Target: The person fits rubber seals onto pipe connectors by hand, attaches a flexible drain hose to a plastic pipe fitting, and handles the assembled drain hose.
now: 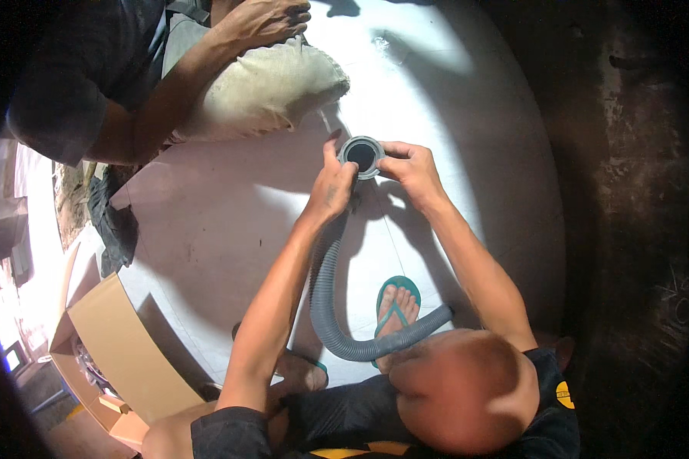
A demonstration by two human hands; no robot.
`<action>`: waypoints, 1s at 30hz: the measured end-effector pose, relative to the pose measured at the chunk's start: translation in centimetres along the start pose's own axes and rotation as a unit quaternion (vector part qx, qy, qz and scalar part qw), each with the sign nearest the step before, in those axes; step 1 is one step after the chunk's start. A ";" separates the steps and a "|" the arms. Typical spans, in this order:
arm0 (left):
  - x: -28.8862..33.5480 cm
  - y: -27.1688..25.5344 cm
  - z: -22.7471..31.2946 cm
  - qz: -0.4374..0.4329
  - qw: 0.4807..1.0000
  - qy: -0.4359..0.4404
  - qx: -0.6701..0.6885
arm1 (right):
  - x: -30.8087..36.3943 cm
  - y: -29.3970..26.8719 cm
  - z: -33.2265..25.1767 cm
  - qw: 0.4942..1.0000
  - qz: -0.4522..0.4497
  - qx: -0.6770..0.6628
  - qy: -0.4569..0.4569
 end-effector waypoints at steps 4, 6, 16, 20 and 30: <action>-0.2 -0.2 0.3 -0.001 1.000 0.020 -0.005 | -0.2 0.6 -0.2 0.997 0.047 0.052 -0.027; -0.7 -0.6 0.1 -0.001 0.999 0.032 0.006 | -0.5 0.8 -0.3 0.994 0.043 0.099 0.000; -2.3 0.4 -2.7 -0.163 0.985 0.061 -0.012 | -0.5 0.2 0.3 0.997 -0.021 0.020 -0.077; -3.1 0.3 -3.8 -0.083 0.986 0.113 0.092 | 0.6 1.4 0.1 0.973 -0.048 0.115 -0.192; -3.1 5.0 -1.6 -0.096 0.989 0.105 -0.049 | -4.0 -2.8 3.1 0.951 0.018 0.220 -0.217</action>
Point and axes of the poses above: each hand's wrist, its own x-axis away from the middle knuckle, its own y-axis out of the palm, z = x × y, the point moved 5 cm from there along -x, towards the middle knuckle, and after that the axes turned 11 degrees about z, right-handed, at the moved point
